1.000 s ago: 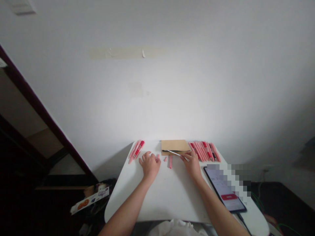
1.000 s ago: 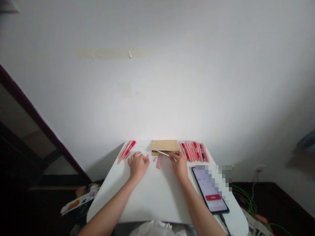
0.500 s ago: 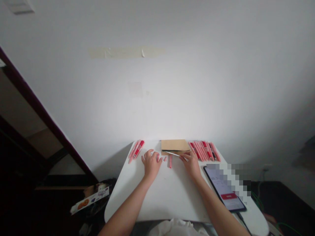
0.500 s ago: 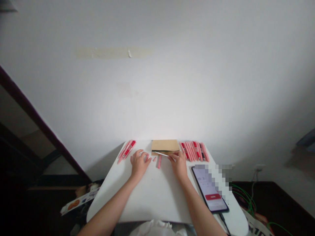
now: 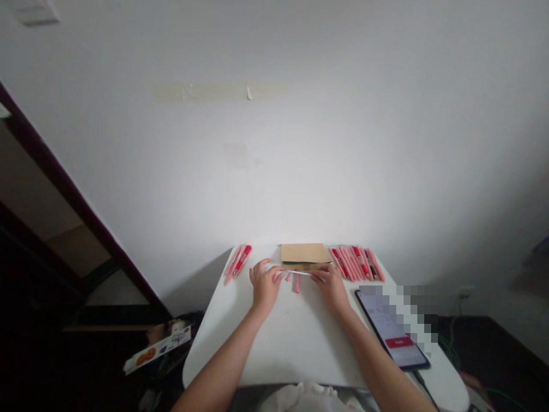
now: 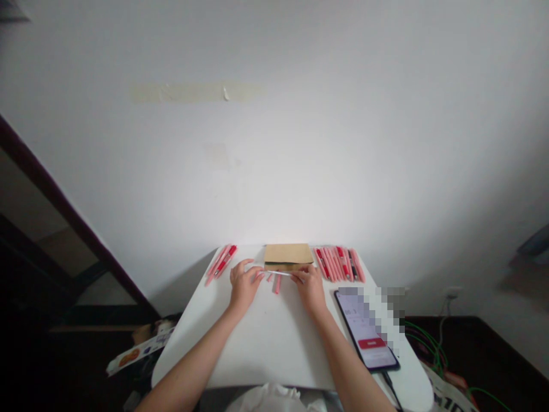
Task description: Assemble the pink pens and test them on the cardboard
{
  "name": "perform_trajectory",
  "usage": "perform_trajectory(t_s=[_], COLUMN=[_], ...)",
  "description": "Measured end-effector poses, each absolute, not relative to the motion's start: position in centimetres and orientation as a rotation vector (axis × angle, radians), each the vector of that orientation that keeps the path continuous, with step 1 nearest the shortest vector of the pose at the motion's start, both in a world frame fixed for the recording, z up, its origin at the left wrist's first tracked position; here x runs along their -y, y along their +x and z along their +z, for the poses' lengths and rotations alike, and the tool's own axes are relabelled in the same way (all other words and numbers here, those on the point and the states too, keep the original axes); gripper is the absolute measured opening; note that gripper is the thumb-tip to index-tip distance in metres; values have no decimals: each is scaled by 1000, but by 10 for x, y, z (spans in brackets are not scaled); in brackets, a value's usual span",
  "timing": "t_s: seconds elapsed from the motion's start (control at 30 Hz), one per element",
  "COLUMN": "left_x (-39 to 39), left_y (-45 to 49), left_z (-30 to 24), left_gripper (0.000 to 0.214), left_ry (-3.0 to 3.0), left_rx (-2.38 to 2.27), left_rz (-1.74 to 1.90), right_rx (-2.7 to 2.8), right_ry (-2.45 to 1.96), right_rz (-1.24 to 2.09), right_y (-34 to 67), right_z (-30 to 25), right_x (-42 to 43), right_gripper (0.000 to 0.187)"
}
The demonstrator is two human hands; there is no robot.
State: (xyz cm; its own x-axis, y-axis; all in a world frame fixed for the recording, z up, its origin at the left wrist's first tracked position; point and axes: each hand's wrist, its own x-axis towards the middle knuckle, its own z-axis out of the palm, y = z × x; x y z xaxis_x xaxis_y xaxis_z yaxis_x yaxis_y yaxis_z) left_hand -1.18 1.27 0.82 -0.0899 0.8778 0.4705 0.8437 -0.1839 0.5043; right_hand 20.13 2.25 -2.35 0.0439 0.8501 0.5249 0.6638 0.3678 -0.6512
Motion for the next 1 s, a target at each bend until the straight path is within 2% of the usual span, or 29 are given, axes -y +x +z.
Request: perform_trajectory(t_s=[0.4, 1.0], left_x=[-15, -12], left_y=[-13, -10], left_z=[5, 4], left_gripper=[9, 7], left_ry=[2074, 2256], left_rx=[-2011, -2157], left_rz=[1138, 855], right_rx=[1669, 1681], right_ry=[-1358, -1354], right_rz=[254, 246], right_y=[201, 201], right_z=[-22, -22], right_x=[-21, -22], right_gripper=[21, 21])
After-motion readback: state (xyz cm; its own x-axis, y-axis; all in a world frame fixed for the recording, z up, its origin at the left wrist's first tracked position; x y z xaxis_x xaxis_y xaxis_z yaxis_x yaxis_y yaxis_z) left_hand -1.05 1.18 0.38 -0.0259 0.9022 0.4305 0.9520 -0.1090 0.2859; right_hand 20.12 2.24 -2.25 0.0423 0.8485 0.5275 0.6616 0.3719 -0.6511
